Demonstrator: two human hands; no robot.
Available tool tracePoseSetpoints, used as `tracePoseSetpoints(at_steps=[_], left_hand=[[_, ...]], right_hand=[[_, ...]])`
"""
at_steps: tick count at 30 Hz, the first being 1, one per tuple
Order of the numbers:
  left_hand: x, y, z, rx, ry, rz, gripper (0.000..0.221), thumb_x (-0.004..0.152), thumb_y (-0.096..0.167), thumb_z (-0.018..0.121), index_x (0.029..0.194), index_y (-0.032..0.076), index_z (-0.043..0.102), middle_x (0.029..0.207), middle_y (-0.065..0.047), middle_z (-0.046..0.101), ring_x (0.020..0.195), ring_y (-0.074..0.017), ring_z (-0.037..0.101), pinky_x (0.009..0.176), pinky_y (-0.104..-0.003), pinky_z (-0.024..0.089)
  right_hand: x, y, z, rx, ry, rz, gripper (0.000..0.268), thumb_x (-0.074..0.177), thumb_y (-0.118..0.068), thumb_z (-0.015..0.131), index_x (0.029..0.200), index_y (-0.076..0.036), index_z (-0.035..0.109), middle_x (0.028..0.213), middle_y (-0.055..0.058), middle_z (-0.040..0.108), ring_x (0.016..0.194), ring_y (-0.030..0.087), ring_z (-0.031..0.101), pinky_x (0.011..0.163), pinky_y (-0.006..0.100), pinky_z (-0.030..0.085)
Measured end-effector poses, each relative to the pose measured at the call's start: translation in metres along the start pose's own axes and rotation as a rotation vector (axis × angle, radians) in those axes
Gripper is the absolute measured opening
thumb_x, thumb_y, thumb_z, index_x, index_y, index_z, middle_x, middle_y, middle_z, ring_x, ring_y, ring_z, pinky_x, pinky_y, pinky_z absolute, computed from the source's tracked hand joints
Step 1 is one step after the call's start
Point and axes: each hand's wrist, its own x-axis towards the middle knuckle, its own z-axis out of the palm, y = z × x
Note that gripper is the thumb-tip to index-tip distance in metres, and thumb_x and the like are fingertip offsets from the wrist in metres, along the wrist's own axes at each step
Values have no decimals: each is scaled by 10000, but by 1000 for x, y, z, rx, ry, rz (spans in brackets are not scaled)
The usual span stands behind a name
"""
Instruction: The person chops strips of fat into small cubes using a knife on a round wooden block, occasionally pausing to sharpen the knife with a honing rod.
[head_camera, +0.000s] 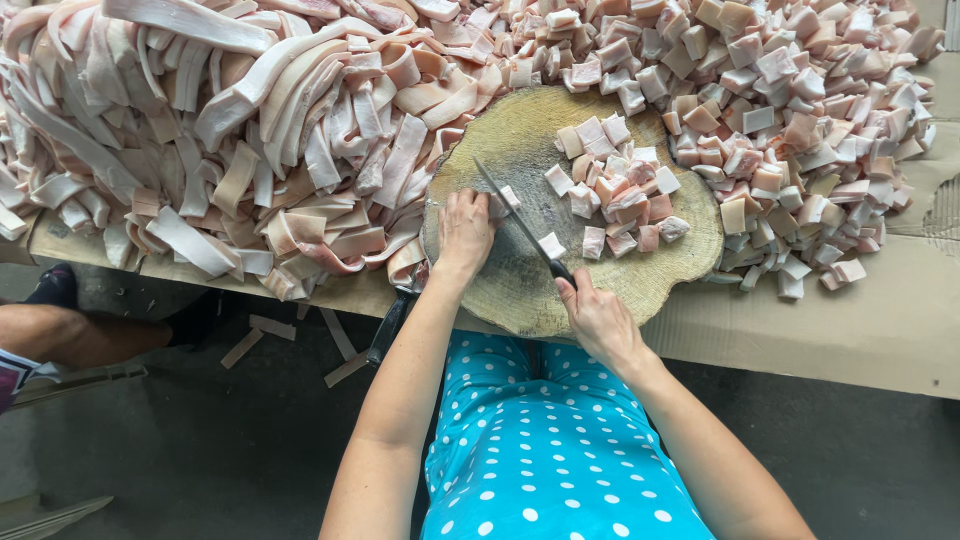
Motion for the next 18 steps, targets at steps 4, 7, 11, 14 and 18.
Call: tracePoseSetpoints(at_steps=[4,7,11,14,18], left_hand=[[11,-3,14,151,46,27,157,915,117,690,1027,8,707,1111,-161,644,1109,-341,595,947,-478,495],[14,-3,15,149,52,52,193,842,133,664,962,-13,704,1066,-173,643,1063,-351,603,899,-475,505],[17,-9,14,121,74,128,125,913,41,604,957,-12,709,1019,-157,647,1033,-346,617,896,-464,532],[18,-13,13,91,36,134,159,837,2,596,943,-16,712,995,-147,647,1015,-345,620,894,-459,541],[18,-9,9,92,44,132,127,845,-24,601,918,-15,705,1030,-150,648,1029,-343,620,910,-456,541]], right_hand=[[-17,7,2,-42,31,-40,385,1066,-434,409,1107,-59,487,677,268,676,686,514,683,601,607,543],[-25,11,5,-60,-23,-13,379,1070,-416,416,1127,-47,473,700,285,677,706,529,676,612,623,538],[-9,12,14,-25,-46,-25,374,1059,-394,443,1144,-30,460,724,311,677,729,553,657,648,653,509],[15,9,24,29,-53,-42,385,1061,-383,451,1163,-12,439,764,330,672,740,576,641,653,661,500],[47,-2,37,35,-46,-42,381,1076,-385,446,1158,-13,439,788,346,673,786,582,647,690,661,512]])
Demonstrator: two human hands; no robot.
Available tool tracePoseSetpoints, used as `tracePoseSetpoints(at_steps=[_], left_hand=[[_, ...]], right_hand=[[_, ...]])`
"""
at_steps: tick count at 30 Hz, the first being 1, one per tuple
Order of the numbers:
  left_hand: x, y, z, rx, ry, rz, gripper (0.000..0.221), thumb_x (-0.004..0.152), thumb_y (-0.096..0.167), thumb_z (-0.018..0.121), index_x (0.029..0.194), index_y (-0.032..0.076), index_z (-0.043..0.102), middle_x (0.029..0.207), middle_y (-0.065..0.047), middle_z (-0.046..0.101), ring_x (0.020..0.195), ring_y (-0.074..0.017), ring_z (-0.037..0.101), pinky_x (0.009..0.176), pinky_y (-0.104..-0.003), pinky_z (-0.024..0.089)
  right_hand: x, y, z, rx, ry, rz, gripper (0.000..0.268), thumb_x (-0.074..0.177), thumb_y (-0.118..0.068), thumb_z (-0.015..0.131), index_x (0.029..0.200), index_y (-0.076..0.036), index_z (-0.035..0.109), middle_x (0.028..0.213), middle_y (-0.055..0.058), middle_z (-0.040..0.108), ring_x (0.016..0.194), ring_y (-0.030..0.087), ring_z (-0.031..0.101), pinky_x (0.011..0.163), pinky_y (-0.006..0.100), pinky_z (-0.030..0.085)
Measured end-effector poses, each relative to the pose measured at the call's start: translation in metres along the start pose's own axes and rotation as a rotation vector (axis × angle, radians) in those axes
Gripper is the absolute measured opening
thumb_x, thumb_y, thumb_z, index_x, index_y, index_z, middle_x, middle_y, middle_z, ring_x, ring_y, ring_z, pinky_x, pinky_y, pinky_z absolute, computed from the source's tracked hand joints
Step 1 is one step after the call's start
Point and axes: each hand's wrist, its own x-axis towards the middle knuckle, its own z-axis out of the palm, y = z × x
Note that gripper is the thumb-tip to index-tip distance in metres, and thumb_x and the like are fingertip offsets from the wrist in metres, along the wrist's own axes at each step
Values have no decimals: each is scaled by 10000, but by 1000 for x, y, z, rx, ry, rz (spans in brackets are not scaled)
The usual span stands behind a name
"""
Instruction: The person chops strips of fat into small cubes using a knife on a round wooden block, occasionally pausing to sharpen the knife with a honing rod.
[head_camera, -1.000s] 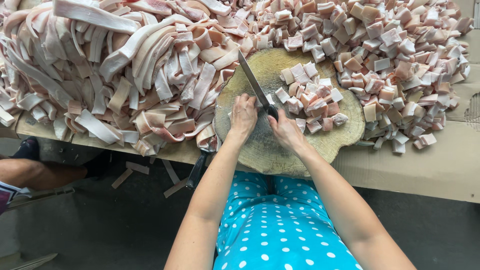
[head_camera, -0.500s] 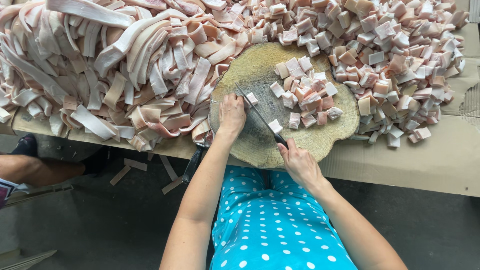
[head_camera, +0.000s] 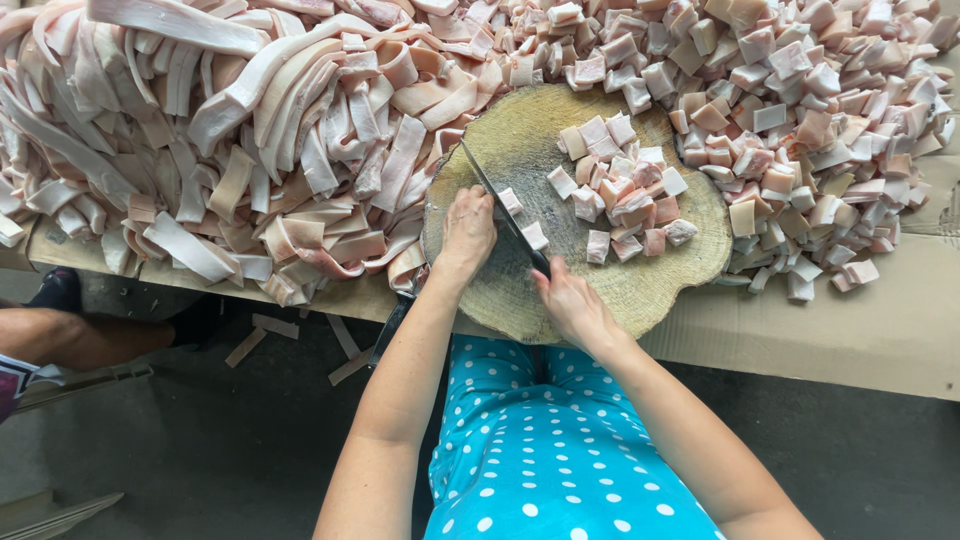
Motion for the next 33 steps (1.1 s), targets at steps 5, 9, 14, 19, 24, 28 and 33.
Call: tracePoseSetpoints(at_steps=[5,9,14,19,24,28,33], left_hand=[[-1,0,-11,-146,-1,-4,266,722,-9,723,988,-8,723,1023,-146,650,1029,-354,612,924,-451,525],[-5,0,-10,-156,-3,2,284,719,14,778,995,-15,716,1067,-159,648,1062,-363,606,950,-454,516],[-12,-11,-20,-166,-82,21,533,731,126,869,1229,67,688,1178,-138,669,1163,-348,593,1003,-452,493],[-41,-27,-67,-209,-235,-175,936,700,155,875,1522,145,428,1333,-110,644,1216,-334,516,1048,-499,387],[-43,-19,-53,-233,-134,-170,870,742,183,888,1494,127,453,1390,-213,544,1267,-404,466,1078,-466,402],[-23,0,-24,-132,-121,-145,634,798,165,835,1374,57,594,1335,-182,593,1255,-385,510,1077,-455,448],[-10,19,-12,-106,-94,-206,441,812,114,768,1227,-3,675,1214,-183,619,1163,-399,540,949,-483,518]], right_hand=[[40,-10,6,2,-45,63,402,1084,-404,415,1200,-19,429,810,347,683,810,580,670,693,650,536],[57,-17,3,3,-11,59,440,1079,-440,421,1221,-25,446,872,353,684,883,588,657,765,655,521],[59,-8,-20,166,-112,138,455,1056,-497,386,1252,-99,486,896,300,707,899,517,707,821,618,532],[32,-5,-27,29,113,-19,449,1076,-492,406,1173,-64,501,749,294,693,769,534,690,640,618,534],[3,-7,-31,81,180,-31,424,1076,-476,442,1128,-61,510,692,298,669,721,539,675,586,615,519],[-26,-15,-36,66,116,12,409,1081,-451,433,1129,-49,497,650,304,649,680,544,663,576,626,510],[-64,-14,-31,-63,97,10,398,1065,-427,435,1118,-35,486,621,294,646,644,527,669,555,610,531]])
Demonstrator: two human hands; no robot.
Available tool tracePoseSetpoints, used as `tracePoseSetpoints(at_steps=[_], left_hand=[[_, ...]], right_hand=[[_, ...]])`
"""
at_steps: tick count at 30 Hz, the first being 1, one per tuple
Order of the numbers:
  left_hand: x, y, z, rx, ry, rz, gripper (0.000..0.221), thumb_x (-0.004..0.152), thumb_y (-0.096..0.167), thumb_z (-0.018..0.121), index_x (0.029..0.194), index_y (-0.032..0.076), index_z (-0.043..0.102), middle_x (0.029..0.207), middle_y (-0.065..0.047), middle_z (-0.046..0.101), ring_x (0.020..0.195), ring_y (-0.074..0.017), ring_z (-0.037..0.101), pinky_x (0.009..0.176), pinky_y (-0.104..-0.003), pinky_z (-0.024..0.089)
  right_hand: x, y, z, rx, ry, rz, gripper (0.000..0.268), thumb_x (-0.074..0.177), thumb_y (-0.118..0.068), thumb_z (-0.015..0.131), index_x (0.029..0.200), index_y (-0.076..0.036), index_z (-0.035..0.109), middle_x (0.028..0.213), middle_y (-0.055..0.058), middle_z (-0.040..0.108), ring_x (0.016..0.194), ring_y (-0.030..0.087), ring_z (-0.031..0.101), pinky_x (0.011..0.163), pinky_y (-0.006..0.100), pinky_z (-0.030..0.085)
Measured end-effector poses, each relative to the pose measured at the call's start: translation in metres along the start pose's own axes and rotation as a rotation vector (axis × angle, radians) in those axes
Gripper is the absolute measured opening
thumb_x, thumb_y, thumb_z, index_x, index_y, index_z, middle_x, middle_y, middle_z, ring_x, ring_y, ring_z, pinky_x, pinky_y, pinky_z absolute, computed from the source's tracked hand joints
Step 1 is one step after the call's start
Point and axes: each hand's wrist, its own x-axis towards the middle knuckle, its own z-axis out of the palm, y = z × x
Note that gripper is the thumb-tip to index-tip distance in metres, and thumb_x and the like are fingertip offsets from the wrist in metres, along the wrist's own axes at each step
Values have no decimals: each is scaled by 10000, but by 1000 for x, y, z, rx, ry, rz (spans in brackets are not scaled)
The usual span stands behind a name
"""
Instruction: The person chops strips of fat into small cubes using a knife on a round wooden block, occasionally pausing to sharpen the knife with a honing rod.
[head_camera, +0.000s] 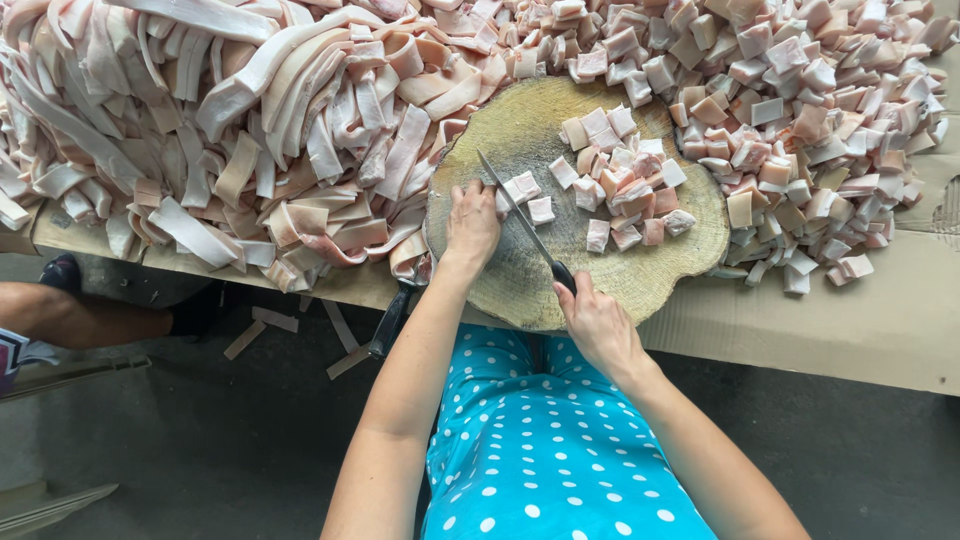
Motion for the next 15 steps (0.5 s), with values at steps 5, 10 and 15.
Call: tracePoseSetpoints(at_steps=[5,10,15], left_hand=[[5,-4,9,92,81,79,122,920,11,628,1020,-14,693,1105,-156,630,1102,-387,579,865,-486,572],[11,-12,1,54,27,132,218,839,-2,645,1047,9,710,1090,-130,645,1088,-355,597,890,-476,560],[15,-13,-8,3,30,192,264,748,12,687,1009,29,725,1116,-115,657,1077,-339,609,941,-455,544]], right_hand=[[-11,12,11,-53,-44,36,371,1071,-392,448,1103,-23,473,658,306,659,666,531,670,599,615,535],[17,12,26,84,-84,32,359,1053,-356,471,1132,-7,452,807,345,676,793,581,646,675,662,510],[61,-3,32,76,-149,81,381,1065,-378,468,1171,-13,446,862,373,672,868,591,646,756,659,514]])
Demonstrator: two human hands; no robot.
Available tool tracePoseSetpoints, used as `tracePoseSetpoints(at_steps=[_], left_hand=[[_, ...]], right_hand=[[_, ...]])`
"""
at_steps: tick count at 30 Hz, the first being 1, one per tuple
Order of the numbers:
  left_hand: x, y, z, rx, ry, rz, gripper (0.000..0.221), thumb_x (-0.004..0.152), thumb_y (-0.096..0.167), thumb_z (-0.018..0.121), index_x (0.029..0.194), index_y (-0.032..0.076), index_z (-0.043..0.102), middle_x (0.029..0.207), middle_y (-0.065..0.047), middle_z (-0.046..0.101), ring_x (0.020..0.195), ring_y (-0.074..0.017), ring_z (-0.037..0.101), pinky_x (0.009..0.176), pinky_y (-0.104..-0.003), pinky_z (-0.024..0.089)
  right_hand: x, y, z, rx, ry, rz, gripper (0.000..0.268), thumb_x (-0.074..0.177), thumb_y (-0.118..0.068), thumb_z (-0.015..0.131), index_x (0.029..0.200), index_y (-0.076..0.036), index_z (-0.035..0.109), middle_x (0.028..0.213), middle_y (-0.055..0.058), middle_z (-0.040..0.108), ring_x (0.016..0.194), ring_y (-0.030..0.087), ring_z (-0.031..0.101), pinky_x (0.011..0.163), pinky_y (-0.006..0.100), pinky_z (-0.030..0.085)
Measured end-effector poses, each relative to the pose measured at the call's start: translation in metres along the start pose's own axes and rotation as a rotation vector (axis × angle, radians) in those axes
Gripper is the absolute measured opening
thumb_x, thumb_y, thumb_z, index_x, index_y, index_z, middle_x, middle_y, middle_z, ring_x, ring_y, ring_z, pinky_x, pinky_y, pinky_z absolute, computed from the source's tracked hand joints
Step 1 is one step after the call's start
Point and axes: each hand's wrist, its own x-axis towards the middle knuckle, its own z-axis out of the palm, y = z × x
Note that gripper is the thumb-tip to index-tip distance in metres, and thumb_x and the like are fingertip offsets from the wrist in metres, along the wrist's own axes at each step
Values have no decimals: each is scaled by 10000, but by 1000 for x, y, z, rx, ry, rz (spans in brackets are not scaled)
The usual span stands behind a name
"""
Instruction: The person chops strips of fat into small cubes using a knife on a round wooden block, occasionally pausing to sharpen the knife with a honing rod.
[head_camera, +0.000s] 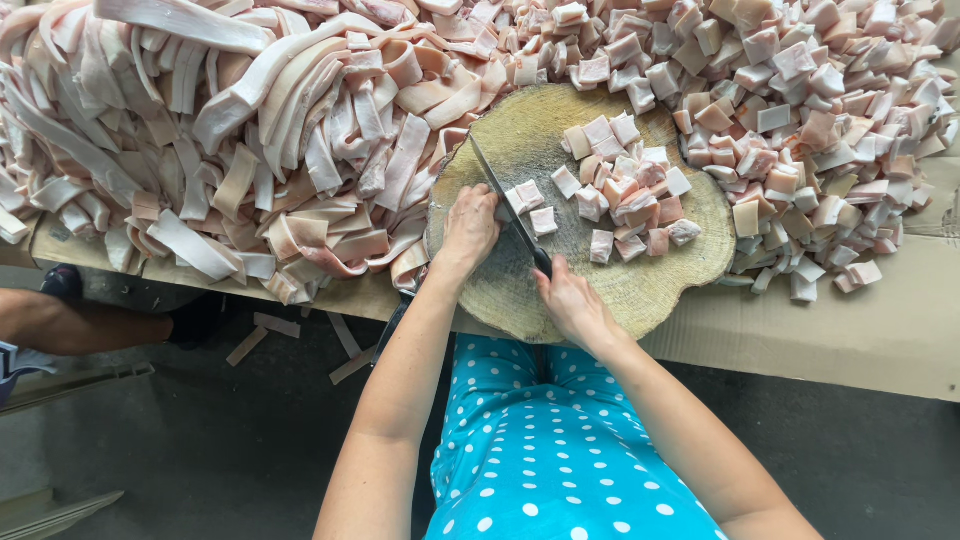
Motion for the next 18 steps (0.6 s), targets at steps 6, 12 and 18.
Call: tracePoseSetpoints(at_steps=[6,12,18], left_hand=[[-1,-5,1,-52,-23,-8,299,711,39,755,1009,27,726,1108,-114,654,1074,-349,601,908,-468,532],[-10,4,-5,-42,-6,-27,309,758,76,793,1058,46,726,1118,-99,643,1087,-350,596,910,-459,541],[-29,5,-20,-125,-31,-118,860,585,100,915,1379,0,599,1287,-216,557,1205,-433,512,1012,-515,442]], right_hand=[[56,-18,6,29,-4,20,418,1064,-384,440,1236,-3,442,904,360,690,897,567,667,781,641,530],[75,-23,0,49,87,-77,449,1062,-423,454,1244,-14,479,935,357,692,929,561,659,789,629,527],[36,-3,-34,276,-66,84,468,1055,-485,428,1145,-35,521,876,299,703,827,496,730,731,616,555]])
